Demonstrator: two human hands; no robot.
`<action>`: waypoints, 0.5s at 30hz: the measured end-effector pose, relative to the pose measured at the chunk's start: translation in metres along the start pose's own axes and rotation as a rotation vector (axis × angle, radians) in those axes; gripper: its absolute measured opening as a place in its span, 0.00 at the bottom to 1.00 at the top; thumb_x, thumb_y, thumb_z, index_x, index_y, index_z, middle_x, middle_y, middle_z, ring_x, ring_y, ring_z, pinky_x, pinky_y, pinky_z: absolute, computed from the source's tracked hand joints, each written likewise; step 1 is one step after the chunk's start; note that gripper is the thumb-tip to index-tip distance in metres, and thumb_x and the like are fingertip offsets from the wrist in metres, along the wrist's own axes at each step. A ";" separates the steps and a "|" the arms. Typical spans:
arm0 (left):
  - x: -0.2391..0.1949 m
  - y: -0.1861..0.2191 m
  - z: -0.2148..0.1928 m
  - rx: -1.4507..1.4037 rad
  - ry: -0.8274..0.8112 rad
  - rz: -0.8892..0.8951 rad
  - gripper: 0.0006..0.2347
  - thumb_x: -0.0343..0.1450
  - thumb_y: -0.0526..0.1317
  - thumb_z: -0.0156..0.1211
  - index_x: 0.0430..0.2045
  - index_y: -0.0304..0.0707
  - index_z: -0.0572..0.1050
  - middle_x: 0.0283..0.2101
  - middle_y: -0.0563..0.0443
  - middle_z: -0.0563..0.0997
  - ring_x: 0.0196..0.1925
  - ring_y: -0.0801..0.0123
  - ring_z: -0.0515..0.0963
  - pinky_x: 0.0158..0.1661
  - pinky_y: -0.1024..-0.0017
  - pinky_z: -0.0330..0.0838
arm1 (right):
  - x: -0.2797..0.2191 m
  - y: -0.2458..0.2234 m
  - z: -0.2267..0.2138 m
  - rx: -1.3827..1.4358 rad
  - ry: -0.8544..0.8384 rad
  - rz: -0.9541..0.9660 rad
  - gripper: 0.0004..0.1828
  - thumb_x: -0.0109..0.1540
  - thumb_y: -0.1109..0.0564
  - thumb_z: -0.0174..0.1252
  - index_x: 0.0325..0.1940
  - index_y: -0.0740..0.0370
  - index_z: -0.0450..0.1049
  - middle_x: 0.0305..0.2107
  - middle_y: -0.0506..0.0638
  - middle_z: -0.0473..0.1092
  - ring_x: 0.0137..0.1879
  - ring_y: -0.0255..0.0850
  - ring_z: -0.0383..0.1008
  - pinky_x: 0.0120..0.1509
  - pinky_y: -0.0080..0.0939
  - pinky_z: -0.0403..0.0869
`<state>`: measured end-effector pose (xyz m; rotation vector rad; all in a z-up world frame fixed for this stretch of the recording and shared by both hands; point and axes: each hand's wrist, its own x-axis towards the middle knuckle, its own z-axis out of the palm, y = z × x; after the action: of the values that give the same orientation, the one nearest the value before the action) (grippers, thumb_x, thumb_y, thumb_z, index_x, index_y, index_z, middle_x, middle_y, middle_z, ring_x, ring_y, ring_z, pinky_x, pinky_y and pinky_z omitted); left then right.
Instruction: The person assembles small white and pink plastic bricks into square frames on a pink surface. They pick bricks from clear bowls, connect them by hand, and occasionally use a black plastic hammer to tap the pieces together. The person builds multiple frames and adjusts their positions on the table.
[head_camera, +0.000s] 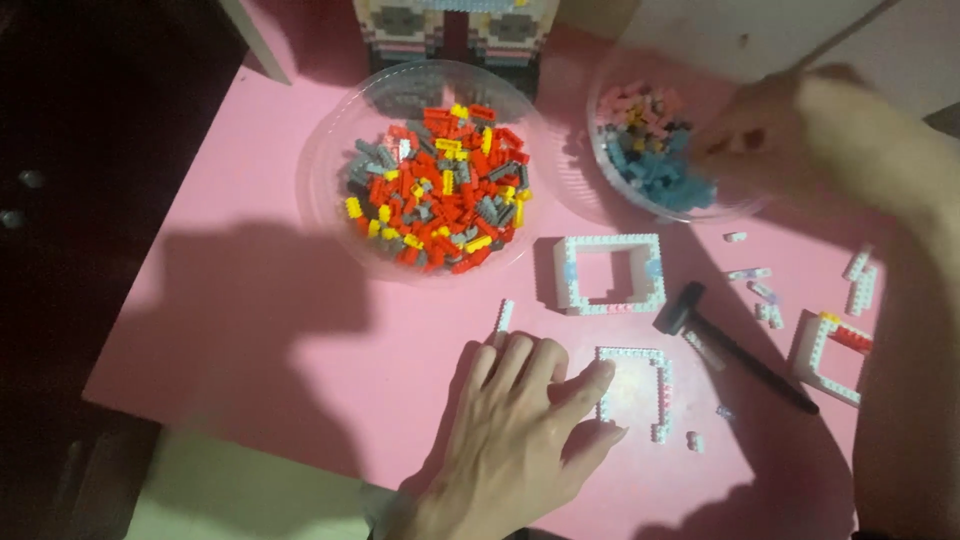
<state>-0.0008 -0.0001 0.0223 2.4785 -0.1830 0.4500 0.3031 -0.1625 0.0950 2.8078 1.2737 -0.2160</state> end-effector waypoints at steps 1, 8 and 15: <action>0.001 0.000 -0.002 -0.004 0.000 0.009 0.16 0.70 0.51 0.67 0.48 0.45 0.76 0.34 0.47 0.69 0.38 0.51 0.68 0.39 0.52 0.60 | -0.003 -0.014 -0.007 -0.003 0.002 0.009 0.14 0.63 0.41 0.64 0.44 0.47 0.89 0.34 0.44 0.84 0.34 0.36 0.83 0.45 0.42 0.75; 0.006 0.003 -0.009 0.097 0.027 0.033 0.14 0.73 0.51 0.65 0.46 0.45 0.76 0.32 0.50 0.68 0.36 0.55 0.68 0.40 0.57 0.61 | -0.015 0.001 -0.002 0.212 0.196 0.025 0.13 0.69 0.60 0.64 0.56 0.64 0.86 0.46 0.59 0.82 0.47 0.48 0.82 0.51 0.48 0.78; 0.010 0.000 -0.004 0.088 0.011 0.040 0.13 0.75 0.49 0.64 0.48 0.45 0.77 0.32 0.52 0.68 0.36 0.57 0.69 0.39 0.59 0.61 | -0.132 -0.001 0.060 0.667 0.352 0.570 0.05 0.75 0.57 0.69 0.52 0.60 0.82 0.48 0.45 0.77 0.55 0.30 0.71 0.65 0.29 0.68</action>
<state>0.0076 0.0017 0.0292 2.5617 -0.2130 0.4985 0.2099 -0.2659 0.0556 3.7692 0.3970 -0.1351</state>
